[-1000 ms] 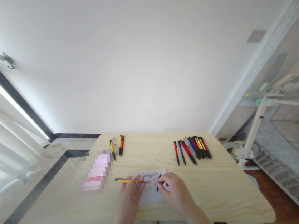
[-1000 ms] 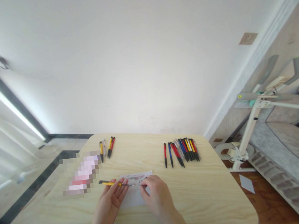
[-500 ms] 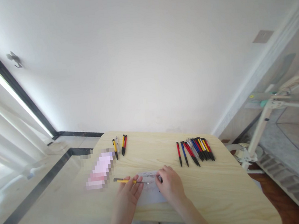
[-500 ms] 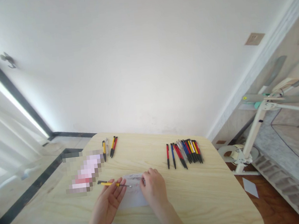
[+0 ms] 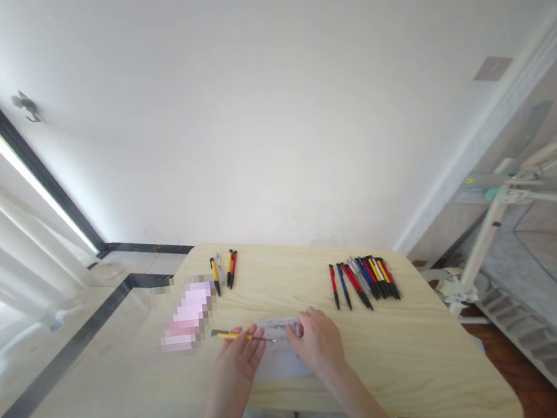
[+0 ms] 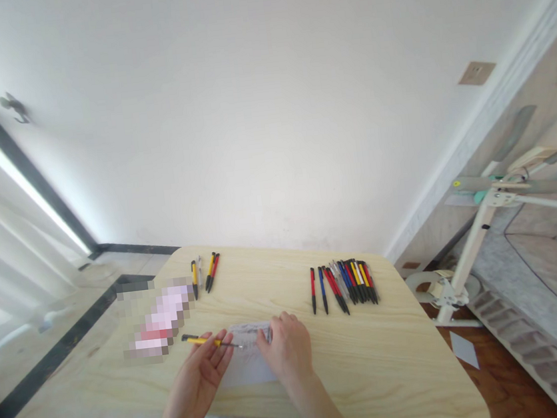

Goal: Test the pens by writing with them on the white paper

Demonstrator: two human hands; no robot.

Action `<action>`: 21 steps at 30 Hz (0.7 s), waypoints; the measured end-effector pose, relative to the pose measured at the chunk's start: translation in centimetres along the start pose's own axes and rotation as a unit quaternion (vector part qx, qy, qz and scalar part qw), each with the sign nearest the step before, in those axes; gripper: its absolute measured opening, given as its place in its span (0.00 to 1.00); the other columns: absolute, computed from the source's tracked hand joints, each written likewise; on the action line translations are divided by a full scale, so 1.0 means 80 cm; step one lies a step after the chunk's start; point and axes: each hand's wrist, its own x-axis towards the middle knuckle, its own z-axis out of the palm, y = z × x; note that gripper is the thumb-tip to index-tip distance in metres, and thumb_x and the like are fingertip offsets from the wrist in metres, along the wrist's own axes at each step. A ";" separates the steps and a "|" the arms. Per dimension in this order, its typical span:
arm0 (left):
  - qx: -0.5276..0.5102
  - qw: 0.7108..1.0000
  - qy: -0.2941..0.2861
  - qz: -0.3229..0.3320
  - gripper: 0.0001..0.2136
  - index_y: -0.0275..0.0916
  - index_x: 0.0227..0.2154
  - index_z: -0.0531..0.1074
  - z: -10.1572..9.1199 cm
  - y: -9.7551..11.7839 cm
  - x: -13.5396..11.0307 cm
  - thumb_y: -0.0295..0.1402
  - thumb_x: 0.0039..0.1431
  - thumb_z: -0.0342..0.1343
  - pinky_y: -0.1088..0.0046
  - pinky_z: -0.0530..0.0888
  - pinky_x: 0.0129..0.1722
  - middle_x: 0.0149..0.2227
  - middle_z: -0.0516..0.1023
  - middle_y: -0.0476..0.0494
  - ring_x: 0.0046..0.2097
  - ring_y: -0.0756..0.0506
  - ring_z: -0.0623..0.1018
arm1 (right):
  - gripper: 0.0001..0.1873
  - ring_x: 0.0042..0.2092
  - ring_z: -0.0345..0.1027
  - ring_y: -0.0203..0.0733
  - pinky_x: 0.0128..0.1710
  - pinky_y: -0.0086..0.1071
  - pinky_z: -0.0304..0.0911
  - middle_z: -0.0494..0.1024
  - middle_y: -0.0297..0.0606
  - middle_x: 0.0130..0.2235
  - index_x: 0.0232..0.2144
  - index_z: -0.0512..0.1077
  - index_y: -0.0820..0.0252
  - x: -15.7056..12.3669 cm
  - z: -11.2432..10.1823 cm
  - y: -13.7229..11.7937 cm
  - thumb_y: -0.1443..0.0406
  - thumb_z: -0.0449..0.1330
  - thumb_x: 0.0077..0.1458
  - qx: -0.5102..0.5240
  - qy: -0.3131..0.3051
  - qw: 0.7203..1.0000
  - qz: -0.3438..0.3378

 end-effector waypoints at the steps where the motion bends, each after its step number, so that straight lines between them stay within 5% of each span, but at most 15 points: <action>1: 0.000 1.000 0.003 0.001 0.07 0.36 0.29 0.64 0.000 0.001 0.000 0.19 0.50 0.49 0.68 0.74 0.35 0.31 0.77 0.40 0.36 0.44 0.77 | 0.09 0.30 0.60 0.39 0.29 0.31 0.49 0.67 0.35 0.24 0.19 0.64 0.58 0.000 -0.002 0.003 0.63 0.54 0.49 0.012 0.002 1.000 0.000; 8: -0.006 1.000 0.008 -0.001 0.07 0.36 0.29 0.64 -0.001 -0.001 0.001 0.19 0.51 0.48 0.69 0.74 0.35 0.31 0.77 0.39 0.36 0.44 0.78 | 0.07 0.35 0.61 0.39 0.35 0.29 0.54 0.69 0.35 0.29 0.28 0.68 0.58 0.004 -0.015 0.020 0.72 0.52 0.48 0.147 -0.016 0.988 -0.037; 15: 0.020 0.999 -0.017 -0.019 0.07 0.38 0.29 0.63 0.014 -0.012 -0.012 0.20 0.49 0.52 0.69 0.74 0.36 0.31 0.76 0.41 0.35 0.45 0.77 | 0.07 0.28 0.61 0.35 0.27 0.26 0.55 0.69 0.33 0.27 0.29 0.68 0.59 -0.014 -0.038 -0.001 0.64 0.51 0.54 0.324 -0.064 0.944 0.002; 21: 0.038 0.998 -0.049 -0.019 0.08 0.38 0.30 0.63 0.013 -0.023 -0.014 0.22 0.48 0.54 0.69 0.74 0.36 0.32 0.76 0.42 0.37 0.45 0.77 | 0.04 0.30 0.62 0.36 0.30 0.27 0.56 0.70 0.33 0.27 0.28 0.70 0.59 -0.027 -0.046 -0.017 0.65 0.56 0.48 0.334 -0.071 0.939 -0.033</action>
